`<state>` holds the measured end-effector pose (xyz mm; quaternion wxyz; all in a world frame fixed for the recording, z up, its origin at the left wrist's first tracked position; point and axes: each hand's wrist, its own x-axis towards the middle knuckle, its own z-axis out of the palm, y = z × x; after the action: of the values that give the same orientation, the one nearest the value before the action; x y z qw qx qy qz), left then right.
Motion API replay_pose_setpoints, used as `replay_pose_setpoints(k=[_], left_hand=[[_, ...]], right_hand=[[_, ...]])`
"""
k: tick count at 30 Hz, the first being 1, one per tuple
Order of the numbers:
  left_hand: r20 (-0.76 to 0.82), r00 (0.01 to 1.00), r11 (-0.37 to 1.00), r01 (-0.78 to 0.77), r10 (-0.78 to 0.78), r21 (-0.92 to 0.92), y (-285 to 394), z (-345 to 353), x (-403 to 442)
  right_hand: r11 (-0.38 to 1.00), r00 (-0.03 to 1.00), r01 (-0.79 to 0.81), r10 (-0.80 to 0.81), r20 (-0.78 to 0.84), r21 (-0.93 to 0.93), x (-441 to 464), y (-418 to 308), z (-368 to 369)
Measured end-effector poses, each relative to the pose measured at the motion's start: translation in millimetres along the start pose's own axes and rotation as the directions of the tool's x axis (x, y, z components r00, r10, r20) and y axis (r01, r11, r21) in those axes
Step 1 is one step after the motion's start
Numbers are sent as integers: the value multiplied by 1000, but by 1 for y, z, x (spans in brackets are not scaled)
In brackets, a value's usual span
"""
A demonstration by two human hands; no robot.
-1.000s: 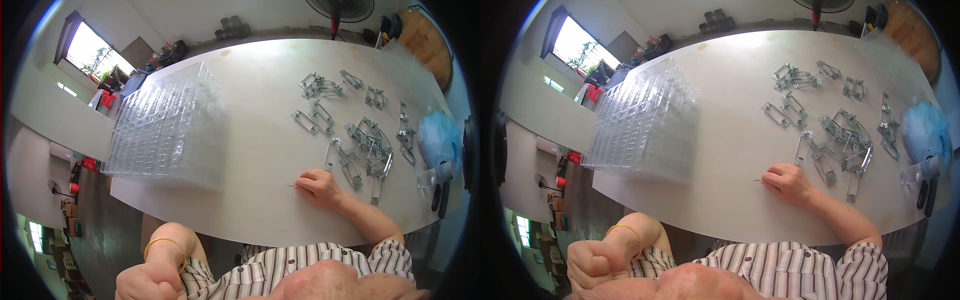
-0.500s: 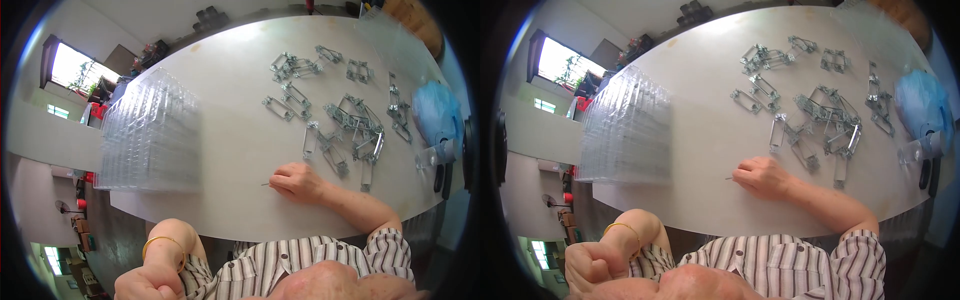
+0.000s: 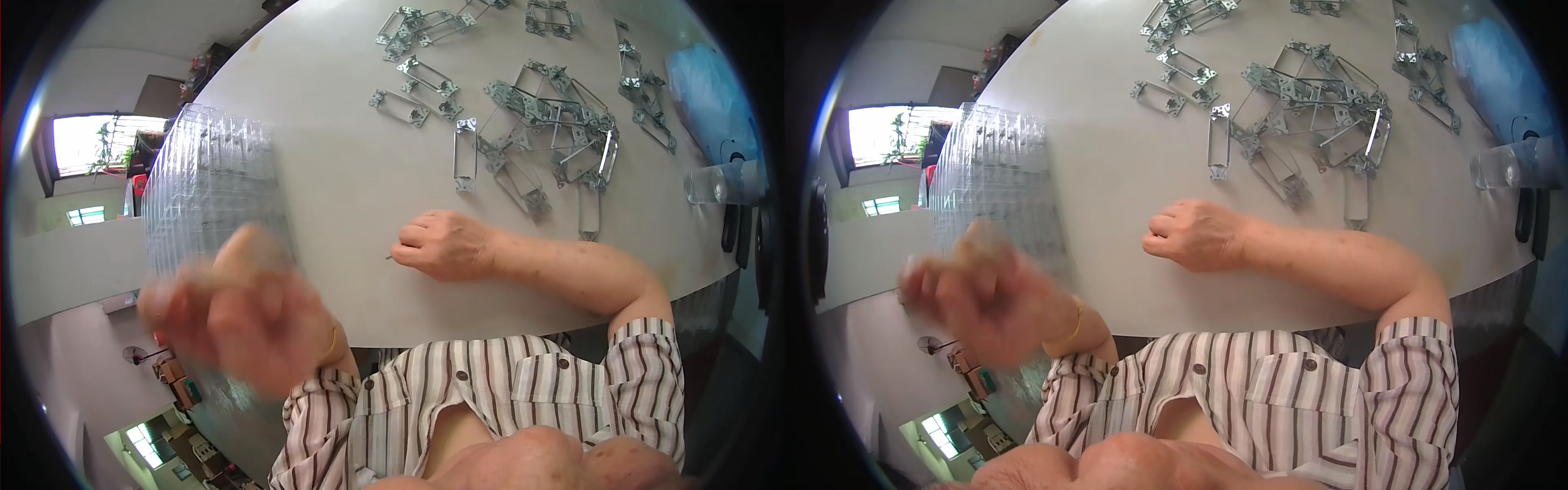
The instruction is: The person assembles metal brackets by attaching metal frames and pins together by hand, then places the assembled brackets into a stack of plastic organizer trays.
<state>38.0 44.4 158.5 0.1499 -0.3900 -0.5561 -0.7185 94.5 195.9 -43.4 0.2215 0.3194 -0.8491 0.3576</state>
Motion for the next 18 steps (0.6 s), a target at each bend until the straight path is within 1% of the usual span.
replay_pose_setpoints(k=[1,2,4,5,6,7,9,12,14,15,16,18], left_hand=[[-25,999,997,44,-43,61,-24,0,1],[-56,997,967,69,-57,245,-47,11,4],[55,991,965,105,-121,241,-82,22,15],[59,993,912,68,-100,404,-109,19,16],[65,977,822,136,-205,552,-128,14,17],[131,963,733,87,-236,675,-139,15,21],[264,919,601,-37,-294,799,-163,10,26],[377,830,601,-65,-411,797,-211,-9,21],[442,789,600,-119,-427,791,-236,-17,17],[472,767,601,-144,-434,786,-240,-18,17],[486,717,579,-141,-499,803,-242,-20,16],[533,676,581,-186,-509,792,-246,-24,16]], right_hand=[[1000,1000,25,-25,0,7,-1,3,3],[999,999,49,-49,0,16,-1,4,4],[997,996,66,-68,56,34,1,2,1],[997,994,72,-75,81,39,1,2,-2],[997,994,69,-72,84,42,1,3,-3],[997,994,67,-71,86,46,2,3,-3],[997,994,58,-62,87,51,2,0,-2],[998,995,45,-49,87,46,2,1,-2],[998,995,36,-41,86,55,2,3,3],[997,996,25,-30,86,69,2,2,0],[996,996,13,-20,88,83,3,2,-2],[995,996,-1,-8,83,104,3,2,-2]])
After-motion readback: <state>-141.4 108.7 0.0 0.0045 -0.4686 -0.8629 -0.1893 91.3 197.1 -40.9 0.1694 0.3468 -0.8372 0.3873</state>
